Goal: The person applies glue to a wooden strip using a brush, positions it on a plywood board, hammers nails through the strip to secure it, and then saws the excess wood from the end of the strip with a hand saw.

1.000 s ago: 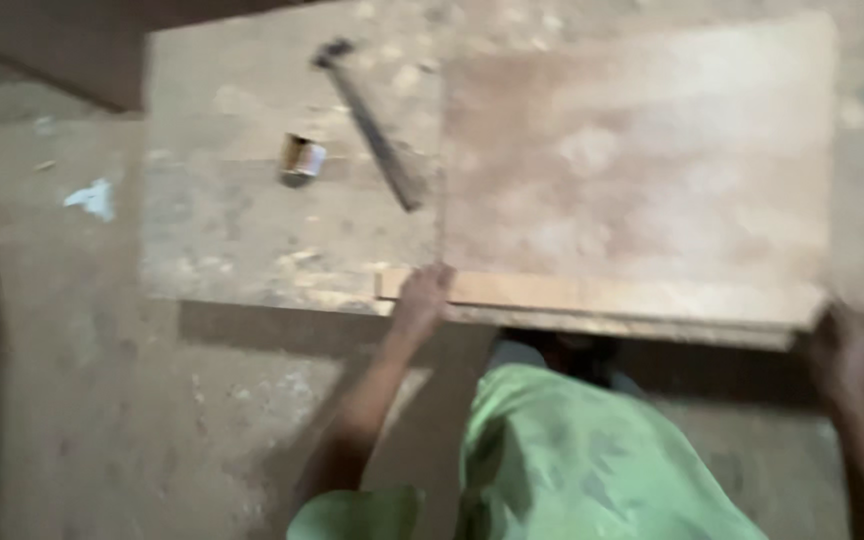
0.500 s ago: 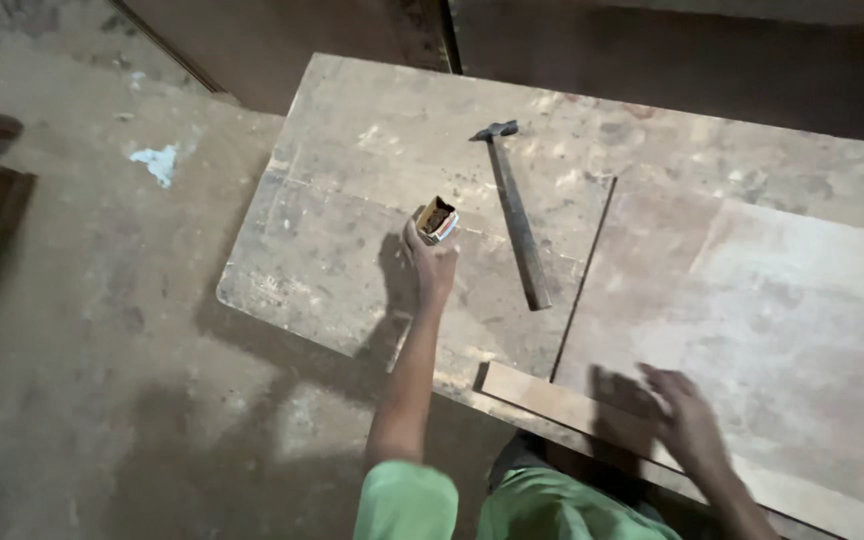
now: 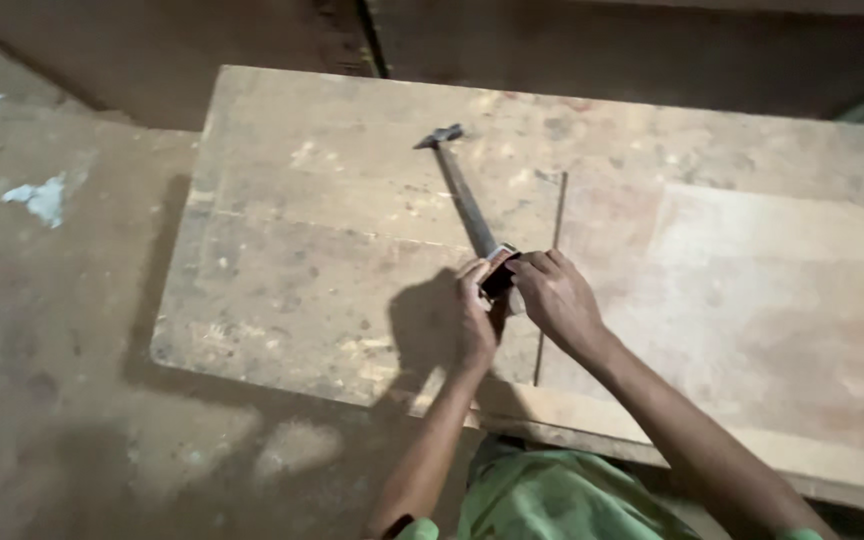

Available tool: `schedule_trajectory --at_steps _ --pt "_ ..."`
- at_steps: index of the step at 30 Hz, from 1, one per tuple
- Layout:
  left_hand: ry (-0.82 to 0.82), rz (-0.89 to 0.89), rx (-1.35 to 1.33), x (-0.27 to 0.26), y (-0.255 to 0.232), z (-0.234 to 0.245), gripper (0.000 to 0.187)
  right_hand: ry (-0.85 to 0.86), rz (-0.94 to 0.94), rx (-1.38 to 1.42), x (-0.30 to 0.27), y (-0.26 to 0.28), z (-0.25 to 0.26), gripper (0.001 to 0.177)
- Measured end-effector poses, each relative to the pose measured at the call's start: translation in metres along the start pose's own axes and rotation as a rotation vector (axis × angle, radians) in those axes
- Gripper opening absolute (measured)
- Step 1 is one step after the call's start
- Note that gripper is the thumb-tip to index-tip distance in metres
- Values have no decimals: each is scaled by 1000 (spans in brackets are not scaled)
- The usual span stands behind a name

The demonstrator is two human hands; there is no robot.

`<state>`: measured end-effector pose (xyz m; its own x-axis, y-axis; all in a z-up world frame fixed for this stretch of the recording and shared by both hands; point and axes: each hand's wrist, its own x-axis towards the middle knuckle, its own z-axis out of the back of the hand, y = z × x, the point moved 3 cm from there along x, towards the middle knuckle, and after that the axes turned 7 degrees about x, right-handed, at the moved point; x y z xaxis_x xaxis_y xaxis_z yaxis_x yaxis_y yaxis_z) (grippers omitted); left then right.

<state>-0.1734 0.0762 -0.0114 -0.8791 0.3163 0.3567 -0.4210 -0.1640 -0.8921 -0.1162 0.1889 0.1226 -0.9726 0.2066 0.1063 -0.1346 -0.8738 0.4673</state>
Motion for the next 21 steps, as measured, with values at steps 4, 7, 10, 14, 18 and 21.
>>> schedule_trajectory --at_steps 4,7,10,14,18,21 --pt "164 121 -84 -21 -57 -23 56 98 -38 -179 -24 -26 4 11" --pt "185 -47 -7 -33 -96 -38 45 -59 -278 126 -70 -56 28 16" --pt "359 -112 95 -54 -123 -55 45 -94 -474 363 -119 -85 40 24" --pt "462 -55 71 -86 -136 -93 38 -127 -676 604 -174 -127 38 22" --pt "482 34 11 -116 -127 -124 28 -46 -750 399 -201 -168 18 23" --pt "531 116 29 -132 -128 -147 28 -44 -754 312 -212 -197 14 23"
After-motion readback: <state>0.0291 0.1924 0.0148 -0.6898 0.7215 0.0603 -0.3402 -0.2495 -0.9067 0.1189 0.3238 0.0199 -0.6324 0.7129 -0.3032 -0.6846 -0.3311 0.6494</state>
